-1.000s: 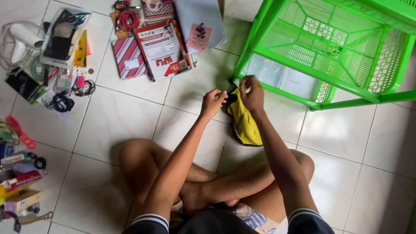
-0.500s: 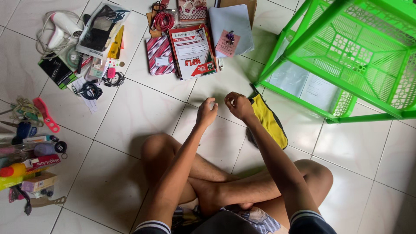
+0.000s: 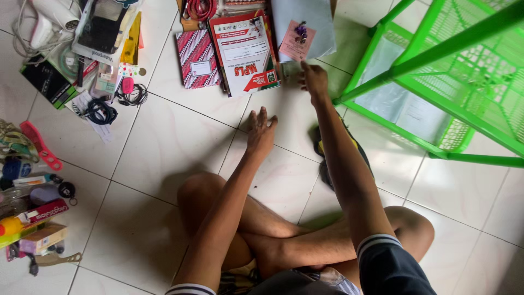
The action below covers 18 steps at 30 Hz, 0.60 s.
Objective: The person assembles a green plastic storage rack by inserting cylindrical green legs into the corner sockets of the rack panels. They connect multiple panels together to form a multi-tiered structure, then place papers and a cloth into the bottom tier.
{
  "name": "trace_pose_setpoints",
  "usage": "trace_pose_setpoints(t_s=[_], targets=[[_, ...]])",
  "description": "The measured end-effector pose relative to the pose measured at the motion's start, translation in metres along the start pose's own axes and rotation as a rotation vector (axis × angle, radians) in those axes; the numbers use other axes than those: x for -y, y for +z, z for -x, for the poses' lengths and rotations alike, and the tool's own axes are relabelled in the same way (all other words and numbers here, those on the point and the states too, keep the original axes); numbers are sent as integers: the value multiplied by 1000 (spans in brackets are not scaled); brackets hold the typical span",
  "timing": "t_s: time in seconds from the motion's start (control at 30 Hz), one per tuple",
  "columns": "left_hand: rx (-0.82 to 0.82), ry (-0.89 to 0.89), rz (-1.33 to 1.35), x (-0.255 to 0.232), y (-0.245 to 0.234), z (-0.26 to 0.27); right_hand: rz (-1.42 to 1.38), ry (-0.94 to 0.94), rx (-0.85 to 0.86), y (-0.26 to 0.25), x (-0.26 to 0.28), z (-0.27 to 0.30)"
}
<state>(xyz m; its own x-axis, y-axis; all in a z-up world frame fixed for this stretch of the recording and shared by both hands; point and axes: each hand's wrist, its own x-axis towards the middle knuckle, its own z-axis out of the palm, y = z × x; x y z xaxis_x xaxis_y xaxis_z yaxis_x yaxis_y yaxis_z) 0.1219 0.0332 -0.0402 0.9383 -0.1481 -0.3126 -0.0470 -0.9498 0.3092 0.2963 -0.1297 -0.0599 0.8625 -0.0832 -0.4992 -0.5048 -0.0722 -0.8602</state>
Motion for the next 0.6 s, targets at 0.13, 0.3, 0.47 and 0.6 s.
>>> trace_pose_setpoints(t_s=[0.13, 0.3, 0.47, 0.6], targets=[[82, -14, 22, -1, -11, 1, -123, 90, -51, 16, 5, -18], [79, -4, 17, -4, -15, 3, -207, 58, -41, 26, 1, -26], [97, 1, -26, -3, -13, 4, -123, 62, -156, 26, 18, -20], [114, -7, -33, -6, -15, 4, 54, 178, -147, 21, 31, -15]])
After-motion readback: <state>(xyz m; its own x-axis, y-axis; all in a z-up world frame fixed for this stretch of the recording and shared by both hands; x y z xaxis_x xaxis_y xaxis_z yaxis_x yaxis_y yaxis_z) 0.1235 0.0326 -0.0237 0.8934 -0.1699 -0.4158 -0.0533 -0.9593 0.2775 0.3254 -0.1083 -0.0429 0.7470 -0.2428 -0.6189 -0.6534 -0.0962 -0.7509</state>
